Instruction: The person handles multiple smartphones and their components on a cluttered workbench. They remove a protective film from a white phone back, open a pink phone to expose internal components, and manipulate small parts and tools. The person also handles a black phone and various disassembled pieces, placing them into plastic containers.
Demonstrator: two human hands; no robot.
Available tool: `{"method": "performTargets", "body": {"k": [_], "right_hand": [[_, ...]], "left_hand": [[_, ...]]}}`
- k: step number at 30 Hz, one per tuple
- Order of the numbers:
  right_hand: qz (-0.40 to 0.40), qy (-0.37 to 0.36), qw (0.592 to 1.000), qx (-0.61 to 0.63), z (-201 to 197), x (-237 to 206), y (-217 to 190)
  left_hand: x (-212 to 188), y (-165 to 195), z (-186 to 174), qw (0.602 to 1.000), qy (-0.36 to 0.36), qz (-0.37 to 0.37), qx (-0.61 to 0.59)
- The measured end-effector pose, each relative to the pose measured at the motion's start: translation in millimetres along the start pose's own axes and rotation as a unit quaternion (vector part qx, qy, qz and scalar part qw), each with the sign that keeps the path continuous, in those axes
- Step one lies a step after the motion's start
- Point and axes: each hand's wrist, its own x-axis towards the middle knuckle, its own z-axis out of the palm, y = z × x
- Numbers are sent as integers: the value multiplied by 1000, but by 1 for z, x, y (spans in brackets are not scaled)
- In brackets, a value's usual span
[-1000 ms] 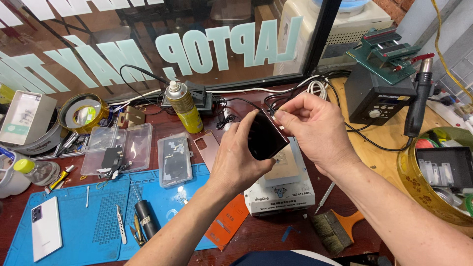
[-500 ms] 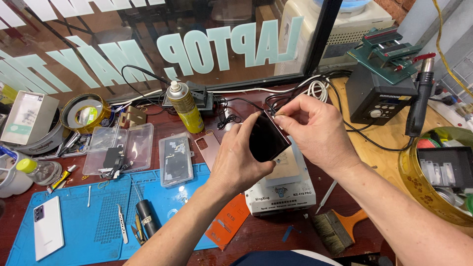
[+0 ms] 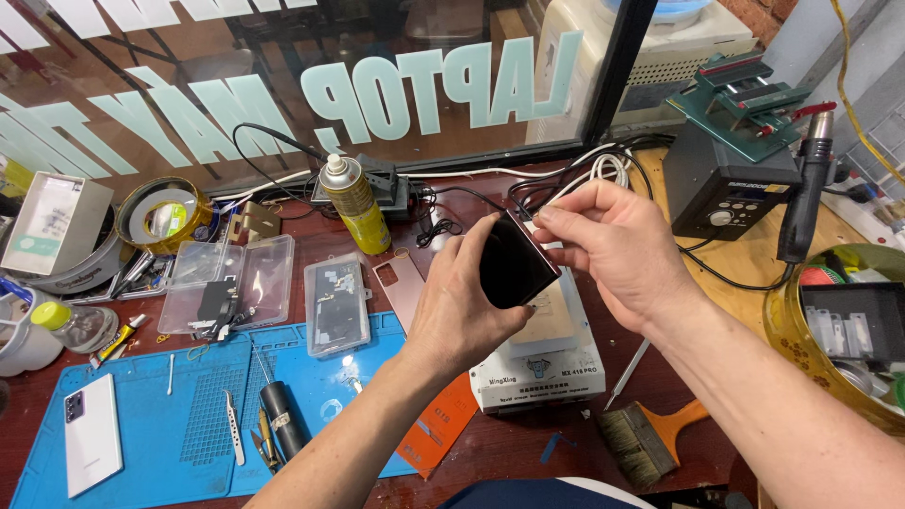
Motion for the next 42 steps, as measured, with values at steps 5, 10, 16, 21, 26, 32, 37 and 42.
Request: {"method": "performTargets", "body": {"k": [5,10,16,21,26,32,37,42], "right_hand": [[23,-7,999,29,-1,2,6],[23,-5,999,30,-1,5,10],[23,-3,1000,13,2,5,12],[30,8,999,-10,5,4,10],[26,18,998,-58,7,2,12],[67,25,997,22,7,6,15],[77,36,996,16,7,8,17],[97,44,994,20,5,11,20]], "left_hand": [[3,-1,0,1000,0,-21,17],[3,-2,0,999,4,-17,28],[3,-4,0,999,8,-10,41],[2,-3,-1,999,5,-14,45],[2,-3,-1,997,-4,-26,69],[0,-5,1,996,19,2,83],[0,-3,3,996,18,-16,91],[1,-1,2,995,14,-29,93]]}}
